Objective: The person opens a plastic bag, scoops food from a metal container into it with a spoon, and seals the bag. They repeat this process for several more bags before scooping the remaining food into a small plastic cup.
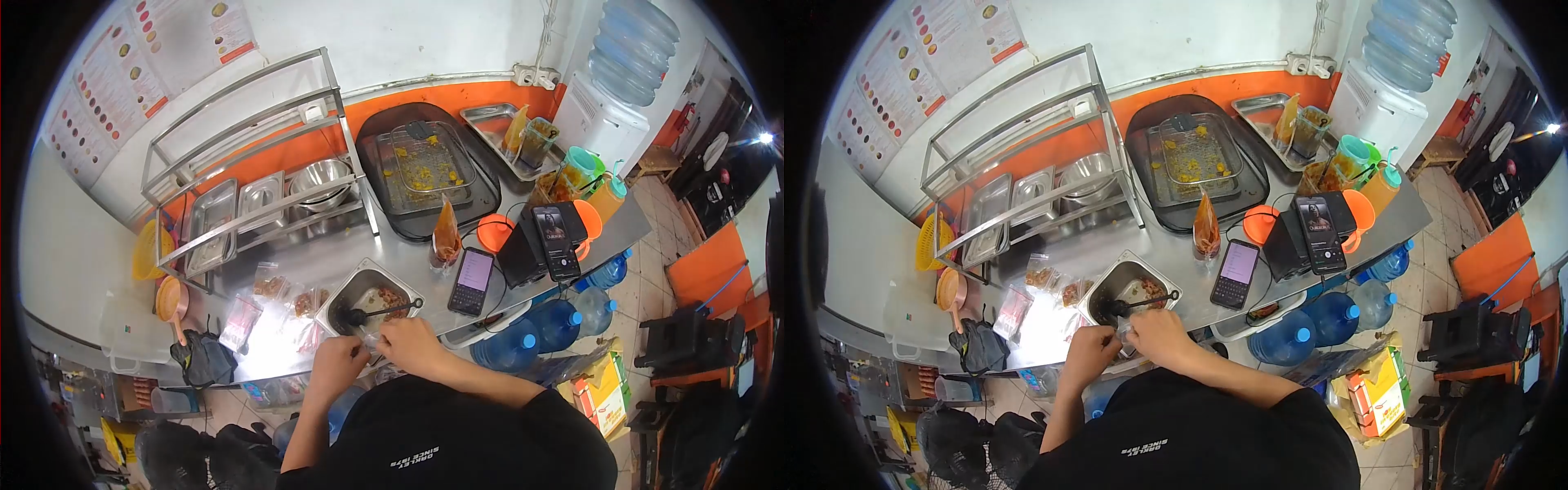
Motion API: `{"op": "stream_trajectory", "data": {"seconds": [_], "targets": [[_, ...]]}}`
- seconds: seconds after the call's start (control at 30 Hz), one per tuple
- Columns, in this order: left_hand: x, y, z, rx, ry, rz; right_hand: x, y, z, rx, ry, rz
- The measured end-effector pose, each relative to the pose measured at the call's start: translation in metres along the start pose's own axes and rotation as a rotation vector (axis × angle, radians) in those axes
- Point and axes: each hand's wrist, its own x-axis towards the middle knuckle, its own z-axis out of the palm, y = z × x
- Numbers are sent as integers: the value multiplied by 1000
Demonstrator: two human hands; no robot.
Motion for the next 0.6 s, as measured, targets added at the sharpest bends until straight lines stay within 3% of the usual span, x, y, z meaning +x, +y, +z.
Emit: {"op": "stream_trajectory", "data": {"seconds": [0.03,0.1,0.17,0.23,0.3,0.4,0.5,0.6], "targets": [[-1,3,0,0,2,1,1,0,1,-39,21,-19],[-3,12,3,-43,278,62,4,-1,0,-78,42,-43],[-1,24,-3,-65,291,97,7,-2,-7,-80,-50,-85],[1,27,-2,-88,308,131,10,-8,-14,-32,2,-83],[4,25,3,-165,512,108,12,-12,-16,17,55,-83],[4,26,5,-207,583,101,10,-13,-9,91,181,-161],[2,19,18,-163,534,122,12,-3,-6,157,107,-75],[4,10,24,-136,611,124,10,-11,-15,307,186,-26]]}}
